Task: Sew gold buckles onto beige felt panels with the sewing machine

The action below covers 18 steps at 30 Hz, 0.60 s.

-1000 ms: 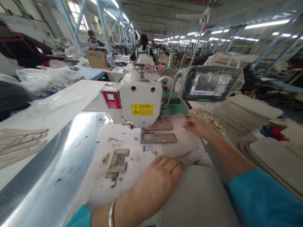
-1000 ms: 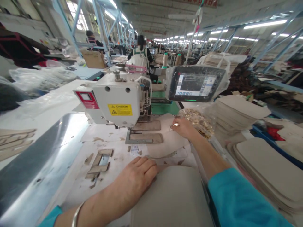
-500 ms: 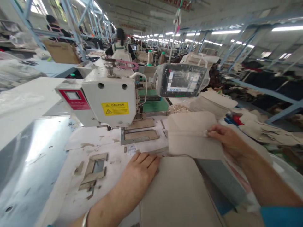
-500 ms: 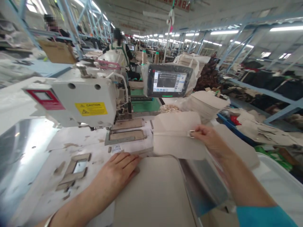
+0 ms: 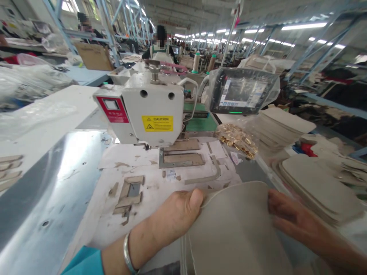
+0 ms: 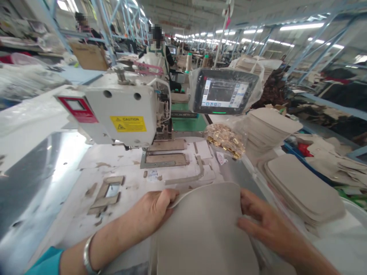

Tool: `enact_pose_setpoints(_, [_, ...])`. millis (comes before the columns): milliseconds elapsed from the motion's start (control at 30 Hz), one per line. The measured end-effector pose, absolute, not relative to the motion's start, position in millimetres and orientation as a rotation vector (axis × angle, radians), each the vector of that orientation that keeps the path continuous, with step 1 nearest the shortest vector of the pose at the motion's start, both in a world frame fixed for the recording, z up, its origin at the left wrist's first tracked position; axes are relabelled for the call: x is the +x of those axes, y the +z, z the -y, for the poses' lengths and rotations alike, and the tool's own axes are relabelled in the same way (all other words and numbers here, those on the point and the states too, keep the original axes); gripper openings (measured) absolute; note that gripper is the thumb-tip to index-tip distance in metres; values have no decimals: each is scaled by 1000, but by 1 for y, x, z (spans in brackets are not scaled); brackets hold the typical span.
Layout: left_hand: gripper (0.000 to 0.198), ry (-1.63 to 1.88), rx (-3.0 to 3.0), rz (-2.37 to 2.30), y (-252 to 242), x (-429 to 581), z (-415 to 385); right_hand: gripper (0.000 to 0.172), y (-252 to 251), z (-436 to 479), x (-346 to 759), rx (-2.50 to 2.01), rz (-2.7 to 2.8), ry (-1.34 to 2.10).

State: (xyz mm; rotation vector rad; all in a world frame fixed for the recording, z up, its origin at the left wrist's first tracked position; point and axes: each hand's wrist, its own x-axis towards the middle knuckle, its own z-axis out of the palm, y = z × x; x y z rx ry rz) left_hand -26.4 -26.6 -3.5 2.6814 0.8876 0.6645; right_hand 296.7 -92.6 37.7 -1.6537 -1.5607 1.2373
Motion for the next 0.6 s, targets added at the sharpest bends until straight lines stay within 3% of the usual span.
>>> enact_pose_setpoints(100, [14,681,2484,-981,-3,-26,27,53,30,70,266,-1738,1194,1489])
enact_pose_setpoints(233, [56,732,2461,-817,7,-23,29,45,38,28,302,-1859,975,1249])
enact_pose_setpoints(267, [55,712,2533,-762,9,-21,30,43,40,15,312,-1863,983,1193])
enact_pose_setpoints(400, [16,587,2778,-553,12,-17,31,34,30,-45,316,-1812,1204,1075])
enact_pose_setpoints(600, [35,673,2762,-923,3,-35,30,32,-7,-115,252,-1643,1473,1028])
